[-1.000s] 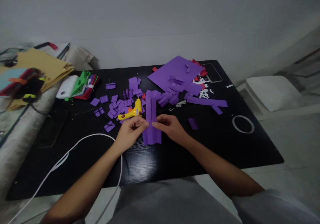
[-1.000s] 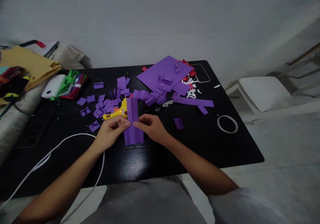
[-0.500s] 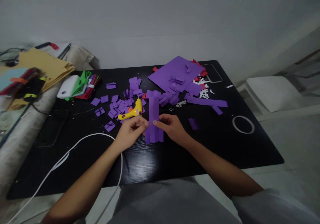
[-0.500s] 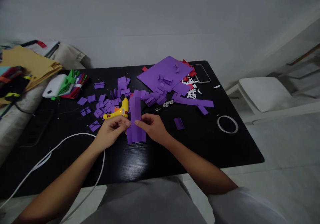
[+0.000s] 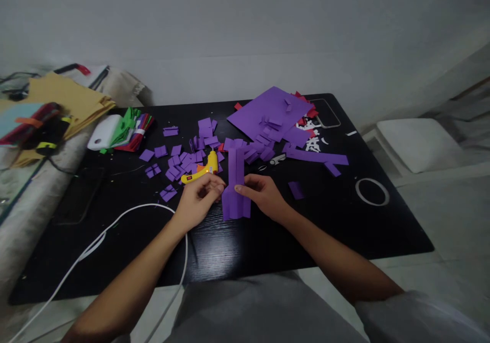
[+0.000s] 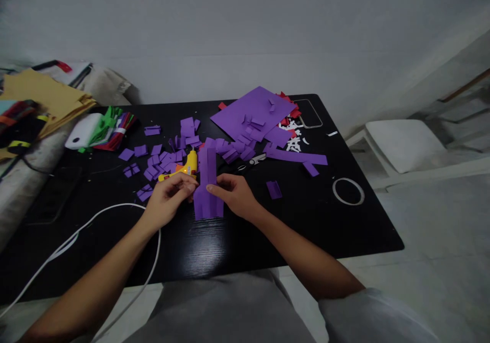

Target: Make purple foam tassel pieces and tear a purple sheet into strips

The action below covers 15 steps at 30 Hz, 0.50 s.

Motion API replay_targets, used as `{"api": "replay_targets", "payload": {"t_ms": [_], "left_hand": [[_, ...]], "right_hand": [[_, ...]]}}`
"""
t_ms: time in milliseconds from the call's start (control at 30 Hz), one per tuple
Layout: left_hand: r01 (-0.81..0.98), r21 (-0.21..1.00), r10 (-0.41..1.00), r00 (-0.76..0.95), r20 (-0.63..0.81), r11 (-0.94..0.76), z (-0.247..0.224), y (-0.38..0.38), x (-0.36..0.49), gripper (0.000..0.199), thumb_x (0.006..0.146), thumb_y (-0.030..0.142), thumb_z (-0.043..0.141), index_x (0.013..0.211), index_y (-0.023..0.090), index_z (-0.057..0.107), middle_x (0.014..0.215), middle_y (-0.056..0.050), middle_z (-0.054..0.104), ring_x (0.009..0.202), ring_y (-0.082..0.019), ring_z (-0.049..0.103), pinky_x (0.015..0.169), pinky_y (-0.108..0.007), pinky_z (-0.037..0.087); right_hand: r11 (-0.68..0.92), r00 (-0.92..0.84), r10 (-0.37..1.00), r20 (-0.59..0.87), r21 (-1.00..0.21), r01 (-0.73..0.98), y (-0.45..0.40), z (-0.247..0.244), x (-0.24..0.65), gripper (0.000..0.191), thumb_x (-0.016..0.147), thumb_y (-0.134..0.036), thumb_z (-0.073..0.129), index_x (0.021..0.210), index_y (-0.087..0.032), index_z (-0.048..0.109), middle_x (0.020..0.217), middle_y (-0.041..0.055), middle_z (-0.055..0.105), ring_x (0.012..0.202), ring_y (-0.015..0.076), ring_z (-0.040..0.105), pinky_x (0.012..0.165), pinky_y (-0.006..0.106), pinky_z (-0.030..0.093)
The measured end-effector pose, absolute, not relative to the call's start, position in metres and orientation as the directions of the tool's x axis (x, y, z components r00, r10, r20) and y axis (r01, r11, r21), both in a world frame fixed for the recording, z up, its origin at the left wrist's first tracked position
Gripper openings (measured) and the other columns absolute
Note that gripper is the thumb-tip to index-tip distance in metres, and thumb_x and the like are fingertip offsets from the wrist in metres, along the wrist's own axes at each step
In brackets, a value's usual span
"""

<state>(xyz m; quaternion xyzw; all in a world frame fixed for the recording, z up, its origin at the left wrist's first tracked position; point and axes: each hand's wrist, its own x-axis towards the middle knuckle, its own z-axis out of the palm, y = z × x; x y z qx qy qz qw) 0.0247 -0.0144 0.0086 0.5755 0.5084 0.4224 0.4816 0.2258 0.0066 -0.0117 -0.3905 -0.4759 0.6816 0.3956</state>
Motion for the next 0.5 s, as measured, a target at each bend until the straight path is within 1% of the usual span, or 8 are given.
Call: {"api": "replay_targets", "payload": {"t_ms": [67,200,333,500], "left_hand": [[0.202,0.979,0.988,0.155,-0.02,-0.012,0.007,-0.0147,0.0251,0.018,0.088,0.034,0.068,0.088,0.017,0.07,0.068,0.001,0.06,0.061,-0.013,0.057,0.061,-0.025,0.046],[0.252,0.968,0.987,0.158,-0.031,-0.01,0.0051,-0.0163,0.0264,0.02,0.088,0.036,0.067,0.082,0.017,0.07,0.067,0.001,0.058,0.06,-0.012,0.051,0.059,-0.025,0.04],[0.257,0.966,0.984,0.173,-0.033,-0.013,0.003,-0.0176,0.0275,0.021,0.089,0.036,0.066,0.082,0.017,0.069,0.069,0.001,0.058,0.062,-0.012,0.05,0.06,-0.025,0.04],[0.275,0.961,0.978,0.203,-0.043,-0.015,0.0001,-0.0176,0.0268,0.022,0.092,0.036,0.063,0.083,0.017,0.067,0.065,0.003,0.054,0.06,-0.011,0.049,0.059,-0.024,0.039]], "right_hand": [[-0.232,-0.404,0.903,-0.149,-0.959,-0.165,0.0056,-0.0119,0.2247,0.029,0.074,-0.045,0.085,0.083,-0.02,0.076,0.081,-0.0007,0.074,0.074,0.0155,0.066,0.076,0.03,0.055],[-0.231,-0.432,0.891,-0.136,-0.957,-0.175,0.0041,-0.0144,0.223,0.03,0.073,-0.046,0.086,0.084,-0.02,0.076,0.082,-0.0006,0.074,0.074,0.0158,0.067,0.076,0.03,0.055],[-0.236,-0.463,0.877,-0.129,-0.955,-0.182,0.003,-0.016,0.2225,0.033,0.074,-0.045,0.085,0.093,-0.02,0.077,0.088,0.001,0.077,0.08,0.0186,0.07,0.081,0.034,0.057],[-0.24,-0.442,0.885,-0.147,-0.957,-0.164,0.0029,-0.0162,0.2223,0.031,0.075,-0.044,0.084,0.089,-0.018,0.076,0.084,0.0008,0.077,0.078,0.0183,0.07,0.077,0.032,0.057]]}}
